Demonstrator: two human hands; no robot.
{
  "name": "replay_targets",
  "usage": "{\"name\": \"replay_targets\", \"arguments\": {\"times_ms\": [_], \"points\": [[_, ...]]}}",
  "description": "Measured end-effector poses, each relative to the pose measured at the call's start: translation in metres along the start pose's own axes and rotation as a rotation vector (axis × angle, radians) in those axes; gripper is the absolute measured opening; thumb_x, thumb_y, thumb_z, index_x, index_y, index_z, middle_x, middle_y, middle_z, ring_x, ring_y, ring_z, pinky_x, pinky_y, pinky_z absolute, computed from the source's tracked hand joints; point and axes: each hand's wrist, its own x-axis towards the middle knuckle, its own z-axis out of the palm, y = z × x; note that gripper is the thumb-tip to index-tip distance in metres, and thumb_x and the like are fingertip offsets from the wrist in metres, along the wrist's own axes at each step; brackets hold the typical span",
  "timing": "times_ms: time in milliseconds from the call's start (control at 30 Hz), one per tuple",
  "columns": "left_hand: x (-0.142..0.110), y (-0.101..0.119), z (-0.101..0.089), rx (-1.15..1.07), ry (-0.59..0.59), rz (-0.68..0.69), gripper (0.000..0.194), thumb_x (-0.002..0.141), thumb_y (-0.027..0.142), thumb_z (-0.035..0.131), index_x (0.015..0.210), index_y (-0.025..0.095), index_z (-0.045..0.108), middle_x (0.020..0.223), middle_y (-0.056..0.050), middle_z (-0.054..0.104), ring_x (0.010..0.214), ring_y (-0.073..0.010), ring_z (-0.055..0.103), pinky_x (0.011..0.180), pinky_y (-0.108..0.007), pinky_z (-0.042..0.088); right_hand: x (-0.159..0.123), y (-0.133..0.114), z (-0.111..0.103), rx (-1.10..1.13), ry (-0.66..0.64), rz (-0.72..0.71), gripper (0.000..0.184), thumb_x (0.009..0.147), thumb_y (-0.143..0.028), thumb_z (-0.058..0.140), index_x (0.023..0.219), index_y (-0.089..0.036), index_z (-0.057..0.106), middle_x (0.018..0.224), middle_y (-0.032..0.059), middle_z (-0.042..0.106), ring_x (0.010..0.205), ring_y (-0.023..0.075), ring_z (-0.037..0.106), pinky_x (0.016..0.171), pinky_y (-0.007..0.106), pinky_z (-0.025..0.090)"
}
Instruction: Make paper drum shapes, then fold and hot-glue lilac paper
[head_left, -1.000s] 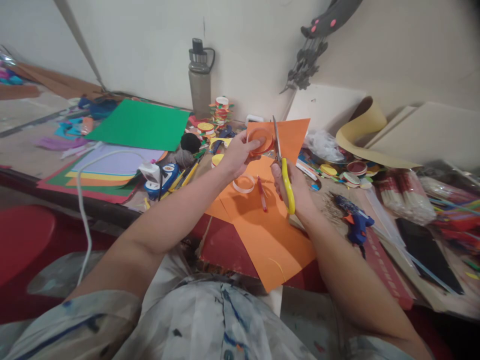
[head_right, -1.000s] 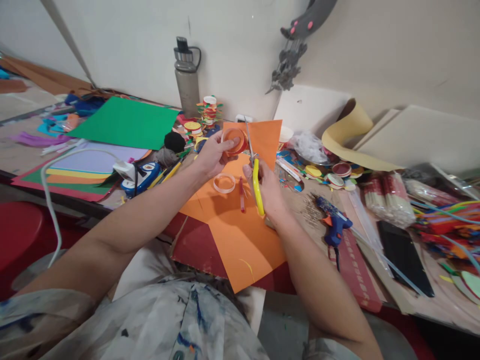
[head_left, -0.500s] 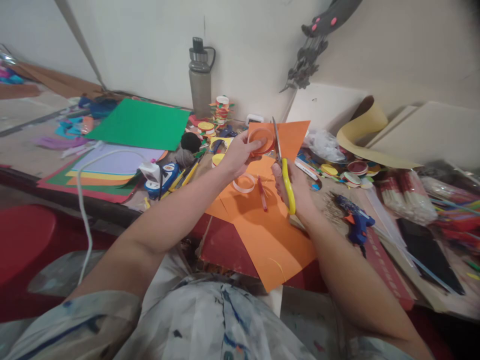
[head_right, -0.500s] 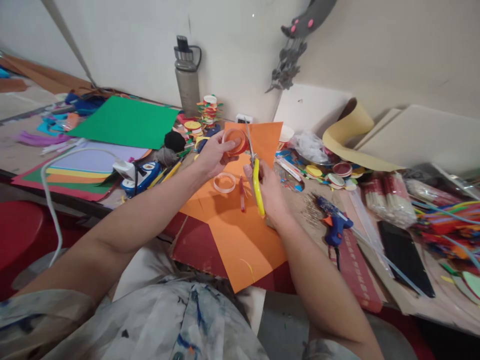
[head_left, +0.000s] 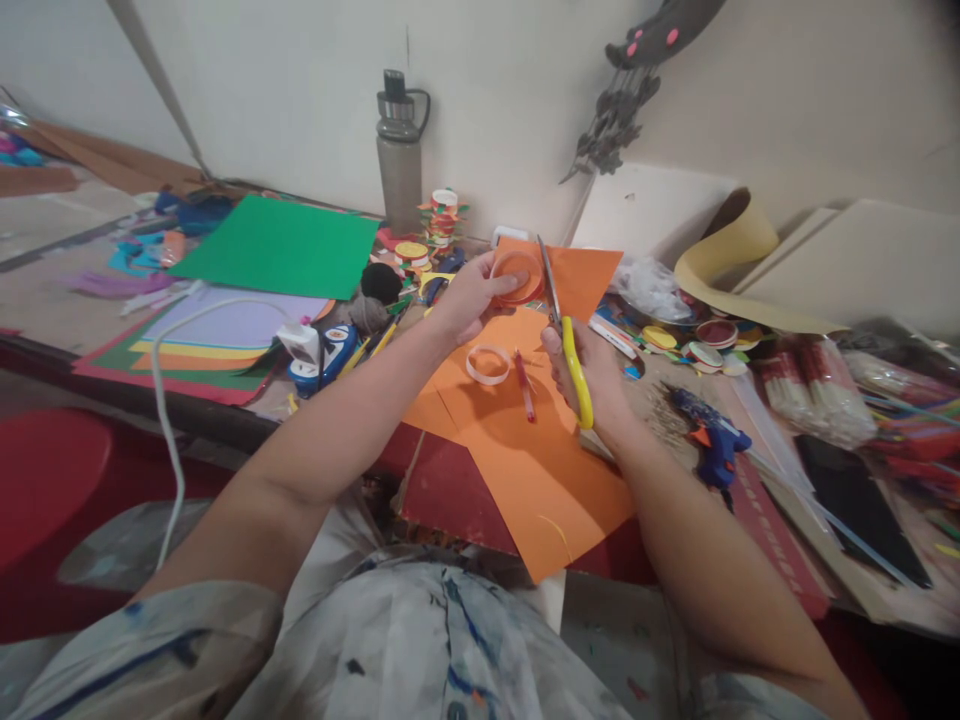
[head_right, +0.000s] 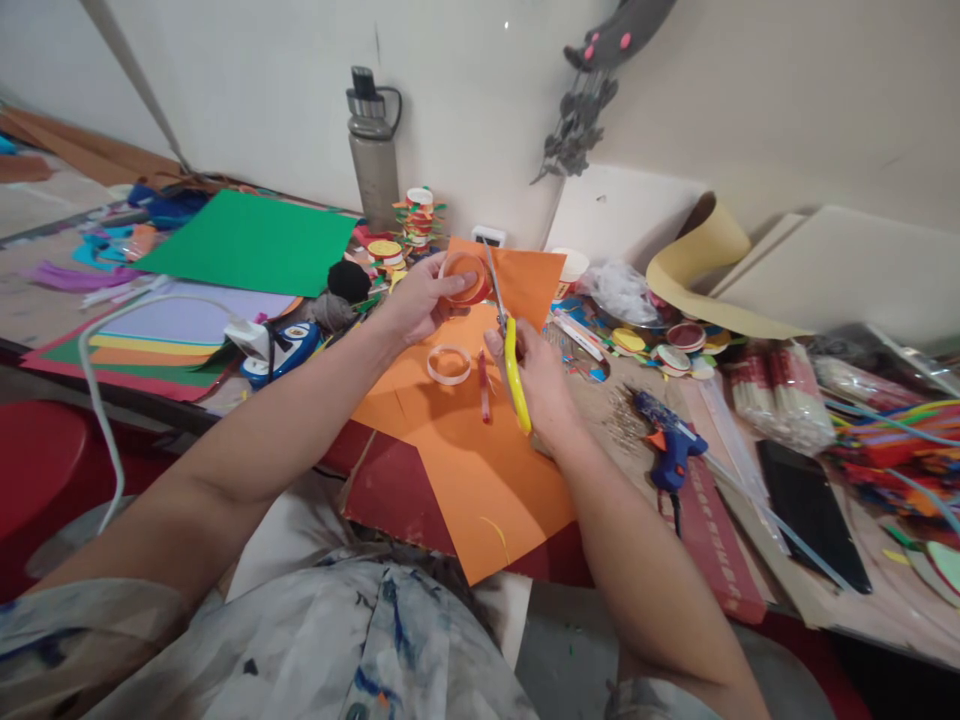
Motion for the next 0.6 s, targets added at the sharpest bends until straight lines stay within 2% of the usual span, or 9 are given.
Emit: {"name": "replay_targets", "arguments": {"times_ms": [367,600], "points": [[-0.002,0.0079,-0.0032,0.084,-0.055,-0.022,0.027,0.077,0.014,0.087,0.096,0.017,0.068,0.085,0.003,0.075,0.066,-0.0066,0.067,0.059,-0.017,0.046,0.0015,-0.004,-0.0004,-0.017,-0.021,0.008,0.07,0.094,-0.097,0.057,0.091,-0.027,0.054,0.069,-0.0033,0.048,0.06,0.015,0.044,0.05,0.028,0.037],[-0.0027,0.0053,-0.0034,0.119,-0.109,-0.023,0.036,0.072,0.019,0.096,0.098,0.017,0.07,0.085,0.002,0.076,0.068,-0.0079,0.069,0.058,-0.017,0.045,0.0013,-0.0016,0.0002,0.019,-0.022,0.022,0.069,0.093,-0.096,0.06,0.095,-0.028,0.053,0.07,-0.0051,0.046,0.059,0.0142,0.043,0.049,0.027,0.037]]}}
